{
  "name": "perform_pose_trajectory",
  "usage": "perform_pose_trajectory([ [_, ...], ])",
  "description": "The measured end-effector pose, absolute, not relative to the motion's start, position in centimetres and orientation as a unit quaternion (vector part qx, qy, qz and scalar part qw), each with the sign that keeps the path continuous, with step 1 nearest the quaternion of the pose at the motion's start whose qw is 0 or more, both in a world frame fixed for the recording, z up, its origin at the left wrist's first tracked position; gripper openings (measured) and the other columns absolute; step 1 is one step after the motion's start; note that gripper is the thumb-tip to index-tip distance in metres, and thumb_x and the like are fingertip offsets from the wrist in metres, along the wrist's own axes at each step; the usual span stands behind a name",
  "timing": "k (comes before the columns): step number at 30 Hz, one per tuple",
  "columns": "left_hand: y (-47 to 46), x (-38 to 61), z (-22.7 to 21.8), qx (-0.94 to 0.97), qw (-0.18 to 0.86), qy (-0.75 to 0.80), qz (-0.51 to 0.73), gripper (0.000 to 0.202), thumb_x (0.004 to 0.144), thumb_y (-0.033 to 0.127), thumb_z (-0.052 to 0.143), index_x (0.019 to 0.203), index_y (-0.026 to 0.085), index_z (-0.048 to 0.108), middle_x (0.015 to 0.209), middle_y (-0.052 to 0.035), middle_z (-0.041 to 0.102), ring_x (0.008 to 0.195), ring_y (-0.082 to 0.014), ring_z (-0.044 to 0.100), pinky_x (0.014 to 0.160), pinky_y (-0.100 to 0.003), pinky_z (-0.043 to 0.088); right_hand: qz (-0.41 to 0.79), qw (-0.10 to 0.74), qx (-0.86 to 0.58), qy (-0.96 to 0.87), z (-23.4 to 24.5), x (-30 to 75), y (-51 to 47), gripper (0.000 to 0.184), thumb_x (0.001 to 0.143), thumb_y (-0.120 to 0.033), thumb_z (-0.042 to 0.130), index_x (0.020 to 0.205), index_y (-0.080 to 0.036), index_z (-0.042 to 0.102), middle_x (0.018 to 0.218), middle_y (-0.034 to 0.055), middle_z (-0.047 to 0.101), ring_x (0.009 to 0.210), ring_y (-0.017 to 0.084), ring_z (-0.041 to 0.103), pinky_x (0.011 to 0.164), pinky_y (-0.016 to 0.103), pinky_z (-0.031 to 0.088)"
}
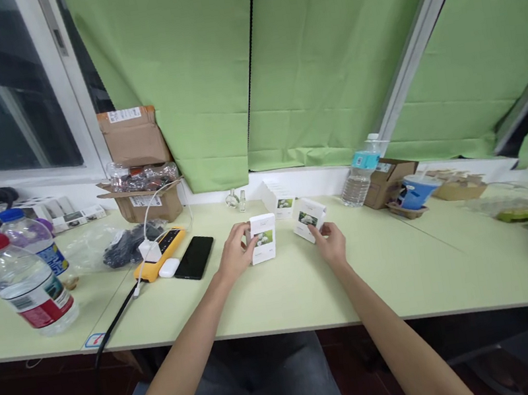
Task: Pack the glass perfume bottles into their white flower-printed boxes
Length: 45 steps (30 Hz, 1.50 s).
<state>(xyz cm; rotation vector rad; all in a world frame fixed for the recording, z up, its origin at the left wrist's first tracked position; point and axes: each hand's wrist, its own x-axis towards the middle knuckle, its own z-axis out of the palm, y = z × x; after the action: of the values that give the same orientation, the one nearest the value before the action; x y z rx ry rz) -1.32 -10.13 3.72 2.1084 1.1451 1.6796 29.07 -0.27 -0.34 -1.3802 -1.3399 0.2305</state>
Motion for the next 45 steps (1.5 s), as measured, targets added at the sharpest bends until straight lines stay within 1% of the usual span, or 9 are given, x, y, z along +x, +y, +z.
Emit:
perform_pose_trajectory([
  [5,-10.1,-0.8,3.2,0.722,0.183,0.391,0.541,0.035,0.087,0.020,0.064,0.120,0.025,0.054,0.123,-0.0058,0.063,0.102,-0.0178,0.064,0.066,-0.023,0.054,0.112,0.561,-0.616,-0.541,-0.6,29.8,0.4,0.064,0.073,-0.068,0.062,0.103,-0.012,0.065,0.091,0.0143,0.071,0.075,0.026,0.065,0.068,0.036,0.049],
  [11,-10.0,-0.8,2.9,0.723,0.205,0.386,0.536,0.039,0.084,0.019,0.065,0.121,0.026,0.053,0.126,-0.0054,0.062,0.104,-0.0185,0.064,0.066,-0.023,0.054,0.117,0.553,-0.620,-0.544,-1.0,30.0,1.3,0.065,0.064,-0.060,0.072,0.109,-0.013,0.066,0.095,0.0138,0.072,0.077,0.027,0.066,0.070,0.037,0.051],
  [19,-9.9,-0.7,2.9,0.721,0.201,0.388,0.538,0.039,0.085,0.021,0.064,0.121,0.026,0.053,0.126,-0.0048,0.062,0.102,-0.0179,0.063,0.066,-0.023,0.054,0.097,0.561,-0.609,-0.552,-1.7,30.4,1.5,0.069,0.068,-0.059,0.069,0.119,-0.013,0.061,0.103,0.0151,0.071,0.084,0.027,0.064,0.074,0.037,0.051],
  [23,-10.1,-0.7,3.0,0.721,0.205,0.391,0.535,0.038,0.085,0.022,0.064,0.121,0.026,0.053,0.125,-0.0056,0.062,0.103,-0.0185,0.063,0.066,-0.024,0.054,0.069,0.558,-0.596,-0.573,-1.4,30.2,1.4,0.059,0.071,-0.056,0.066,0.113,-0.014,0.065,0.100,0.0133,0.070,0.083,0.026,0.062,0.075,0.038,0.050],
  [30,-10.1,-0.7,3.1,0.720,0.210,0.397,0.528,0.036,0.085,0.023,0.065,0.118,0.026,0.053,0.123,-0.0058,0.063,0.105,-0.0192,0.063,0.066,-0.024,0.053,-0.019,0.540,-0.589,-0.601,-0.9,30.2,1.0,0.042,0.076,-0.032,0.054,0.114,-0.021,0.067,0.119,0.0132,0.062,0.116,0.034,0.050,0.098,0.049,0.040],
  [35,-10.0,-0.6,3.0,0.720,0.212,0.399,0.527,0.035,0.085,0.023,0.065,0.118,0.026,0.052,0.126,-0.0057,0.062,0.105,-0.0194,0.062,0.066,-0.024,0.053,-0.030,0.507,-0.577,-0.640,-1.3,29.3,0.0,0.049,0.072,-0.018,0.047,0.116,-0.022,0.068,0.127,0.0104,0.059,0.120,0.030,0.050,0.099,0.043,0.043],
  [39,-10.1,-0.6,3.1,0.720,0.217,0.396,0.527,0.036,0.086,0.023,0.063,0.119,0.026,0.052,0.124,-0.0053,0.062,0.104,-0.0190,0.062,0.067,-0.025,0.054,-0.038,0.501,-0.593,-0.629,-1.1,29.1,-0.5,0.048,0.077,-0.024,0.047,0.122,-0.021,0.064,0.132,0.0117,0.056,0.124,0.030,0.047,0.104,0.043,0.039],
  [43,-10.2,-0.6,3.2,0.718,0.217,0.398,0.528,0.036,0.085,0.023,0.064,0.119,0.025,0.052,0.123,-0.0060,0.063,0.103,-0.0191,0.063,0.068,-0.025,0.054,-0.014,0.498,-0.648,-0.575,-0.7,30.3,0.5,0.054,0.084,-0.046,0.048,0.127,-0.014,0.059,0.128,0.0195,0.058,0.122,0.035,0.049,0.102,0.046,0.039],
  [45,-10.2,-0.5,3.2,0.717,0.214,0.401,0.529,0.036,0.085,0.024,0.064,0.119,0.025,0.053,0.123,-0.0063,0.063,0.104,-0.0193,0.063,0.067,-0.025,0.054,0.008,0.488,-0.668,-0.563,-0.6,30.9,1.2,0.062,0.083,-0.057,0.051,0.127,-0.014,0.059,0.121,0.0196,0.063,0.115,0.035,0.055,0.098,0.046,0.042],
])
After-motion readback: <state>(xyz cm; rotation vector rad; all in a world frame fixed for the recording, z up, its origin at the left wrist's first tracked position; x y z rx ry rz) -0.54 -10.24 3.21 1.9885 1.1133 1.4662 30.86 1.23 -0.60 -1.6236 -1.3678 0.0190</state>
